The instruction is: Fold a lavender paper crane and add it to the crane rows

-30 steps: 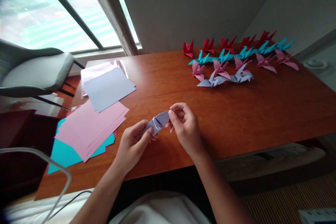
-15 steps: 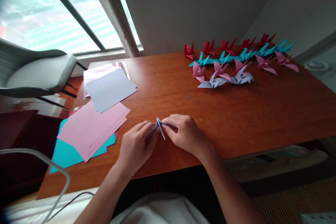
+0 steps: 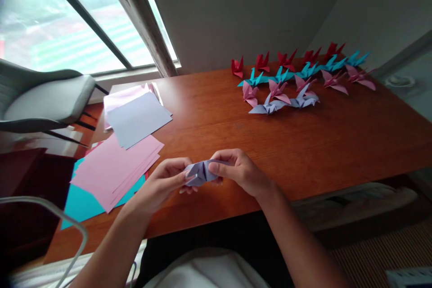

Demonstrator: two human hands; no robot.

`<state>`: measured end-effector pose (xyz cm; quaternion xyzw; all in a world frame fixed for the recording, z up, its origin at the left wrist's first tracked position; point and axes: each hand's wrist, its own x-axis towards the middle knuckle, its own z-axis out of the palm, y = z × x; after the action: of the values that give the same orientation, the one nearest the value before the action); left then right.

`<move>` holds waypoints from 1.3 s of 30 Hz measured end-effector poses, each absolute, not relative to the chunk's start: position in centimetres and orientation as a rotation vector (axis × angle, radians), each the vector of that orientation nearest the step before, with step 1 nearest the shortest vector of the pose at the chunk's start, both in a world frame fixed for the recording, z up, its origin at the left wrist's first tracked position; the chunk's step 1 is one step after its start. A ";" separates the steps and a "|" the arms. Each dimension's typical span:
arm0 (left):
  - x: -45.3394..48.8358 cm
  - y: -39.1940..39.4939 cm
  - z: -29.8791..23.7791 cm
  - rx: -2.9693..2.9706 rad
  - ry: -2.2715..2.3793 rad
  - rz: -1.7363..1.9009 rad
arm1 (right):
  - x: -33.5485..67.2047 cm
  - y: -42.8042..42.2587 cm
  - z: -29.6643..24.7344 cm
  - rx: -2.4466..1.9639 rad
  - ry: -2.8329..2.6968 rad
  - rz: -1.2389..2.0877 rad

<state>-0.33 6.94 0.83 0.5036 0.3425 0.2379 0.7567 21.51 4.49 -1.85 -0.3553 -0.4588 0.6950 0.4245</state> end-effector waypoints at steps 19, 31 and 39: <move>-0.5 6.3 0.4 0.787 0.603 0.767 | 20.3 3.9 -2.4 -0.731 -0.567 1.770; -0.4 6.4 0.4 0.848 0.707 0.737 | 20.5 4.3 -2.8 -0.683 -0.475 1.634; -0.5 6.8 0.1 0.860 0.852 0.754 | 20.1 4.5 -2.6 -0.778 -0.407 1.577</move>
<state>-0.47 6.80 0.12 0.3946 0.3910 0.3456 0.7563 20.14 4.46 -2.65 -0.3383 -0.1769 0.6856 0.6198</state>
